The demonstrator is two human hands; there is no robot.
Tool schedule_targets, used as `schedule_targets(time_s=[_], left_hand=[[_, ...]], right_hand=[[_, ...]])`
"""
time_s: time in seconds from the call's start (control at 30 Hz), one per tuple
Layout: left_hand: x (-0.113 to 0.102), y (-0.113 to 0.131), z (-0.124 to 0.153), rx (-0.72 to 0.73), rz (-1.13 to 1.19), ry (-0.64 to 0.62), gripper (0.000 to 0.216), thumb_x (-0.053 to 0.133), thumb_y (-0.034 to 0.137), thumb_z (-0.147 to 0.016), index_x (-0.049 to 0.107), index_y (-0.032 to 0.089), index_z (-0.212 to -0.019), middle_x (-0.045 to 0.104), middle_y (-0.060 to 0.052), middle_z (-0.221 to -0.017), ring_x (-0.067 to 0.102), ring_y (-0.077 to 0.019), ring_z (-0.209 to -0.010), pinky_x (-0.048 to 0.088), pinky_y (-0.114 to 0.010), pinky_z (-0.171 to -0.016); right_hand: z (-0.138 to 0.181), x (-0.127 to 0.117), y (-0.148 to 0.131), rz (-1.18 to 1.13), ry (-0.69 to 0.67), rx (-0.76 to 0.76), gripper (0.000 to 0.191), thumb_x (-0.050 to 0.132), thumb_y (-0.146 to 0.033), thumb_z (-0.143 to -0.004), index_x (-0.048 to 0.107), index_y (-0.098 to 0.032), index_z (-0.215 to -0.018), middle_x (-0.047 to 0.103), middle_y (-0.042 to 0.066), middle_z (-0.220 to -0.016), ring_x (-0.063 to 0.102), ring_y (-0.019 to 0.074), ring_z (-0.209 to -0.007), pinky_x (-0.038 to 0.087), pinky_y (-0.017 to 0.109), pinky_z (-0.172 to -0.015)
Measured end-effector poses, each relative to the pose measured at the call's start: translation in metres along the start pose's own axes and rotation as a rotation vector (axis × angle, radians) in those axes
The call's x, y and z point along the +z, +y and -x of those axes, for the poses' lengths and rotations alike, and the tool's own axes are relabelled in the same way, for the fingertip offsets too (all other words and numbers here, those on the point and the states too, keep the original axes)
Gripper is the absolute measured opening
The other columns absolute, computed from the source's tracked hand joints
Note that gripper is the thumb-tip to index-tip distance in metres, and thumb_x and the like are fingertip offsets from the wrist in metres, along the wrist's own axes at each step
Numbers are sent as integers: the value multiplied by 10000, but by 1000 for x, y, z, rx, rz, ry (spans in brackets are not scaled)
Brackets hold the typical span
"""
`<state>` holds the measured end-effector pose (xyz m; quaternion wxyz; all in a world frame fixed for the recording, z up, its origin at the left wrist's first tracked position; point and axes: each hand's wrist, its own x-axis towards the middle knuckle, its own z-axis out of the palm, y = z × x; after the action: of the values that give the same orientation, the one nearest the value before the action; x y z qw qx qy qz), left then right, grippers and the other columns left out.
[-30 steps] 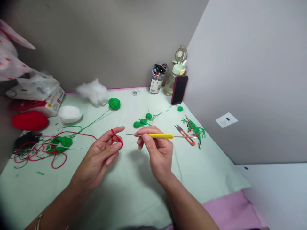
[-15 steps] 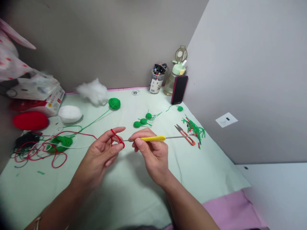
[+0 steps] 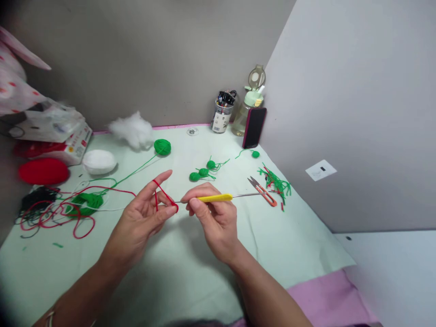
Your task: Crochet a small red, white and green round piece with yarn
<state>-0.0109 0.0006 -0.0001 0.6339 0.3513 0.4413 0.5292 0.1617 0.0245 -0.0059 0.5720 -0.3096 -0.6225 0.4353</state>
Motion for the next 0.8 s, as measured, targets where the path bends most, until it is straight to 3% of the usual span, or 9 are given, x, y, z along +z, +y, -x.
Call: schedule_targets(time_s=[0.13, 0.33, 0.4, 0.47, 0.57, 0.67, 0.8], left_hand=[[2, 3, 1, -24, 42, -6, 829, 880, 227, -829, 524, 346, -1568, 624, 54, -780, 420, -74, -575, 307, -200, -492], [5, 3, 2, -77, 121, -22, 1027, 940, 164, -734, 432, 226, -1625, 584, 95, -687, 346, -40, -506, 256, -184, -463], [5, 2, 1, -112, 196, -77, 1011, 942, 181, -740, 441, 211, -1617, 547, 107, -664, 289, -25, -475, 211, -181, -442], [5, 2, 1, -167, 260, -142, 961, 935, 215, -763, 462, 187, -1599, 550, 100, -680, 246, -6, -449, 171, -183, -428], [4, 4, 1, -230, 306, -179, 847, 916, 207, -792, 527, 168, -1544, 573, 80, -725, 227, 18, -433, 140, -180, -422], [2, 7, 0, -221, 328, -183, 724, 892, 173, -816, 605, 201, -1480, 557, 79, -719, 241, 21, -438, 143, -169, -427], [-3, 9, -3, -191, 338, -209, 595, 873, 154, -832, 696, 242, -1393, 564, 64, -745, 256, 21, -440, 157, -168, -425]], right_hand=[[0, 1, -1, 58, -18, -42, 176, 614, -226, -1039, 788, -250, -1037, 716, 51, -913, 654, 177, -746, 559, 334, -643], [10, 7, -2, 563, -120, -363, 391, 640, -73, -983, 764, -305, -1273, 778, 80, -1048, 736, 213, -914, 620, 348, -753], [15, 8, 1, 623, -114, -412, 468, 676, -69, -963, 744, -359, -1323, 784, 69, -1100, 749, 223, -953, 630, 357, -779], [15, 8, 4, 534, -85, -386, 480, 682, -81, -966, 737, -388, -1331, 782, 59, -1116, 750, 227, -974, 633, 370, -794], [10, 7, 5, 308, -10, -229, 335, 648, -136, -1007, 783, -343, -1233, 773, 61, -1036, 734, 218, -913, 614, 377, -759], [4, 5, 5, 121, 51, -122, 196, 644, -217, -1026, 810, -293, -1097, 753, 51, -931, 695, 201, -794, 583, 370, -690], [-1, 2, 6, -52, 127, -9, 149, 666, -303, -1016, 810, -263, -1004, 734, 45, -898, 656, 180, -710, 575, 356, -640]])
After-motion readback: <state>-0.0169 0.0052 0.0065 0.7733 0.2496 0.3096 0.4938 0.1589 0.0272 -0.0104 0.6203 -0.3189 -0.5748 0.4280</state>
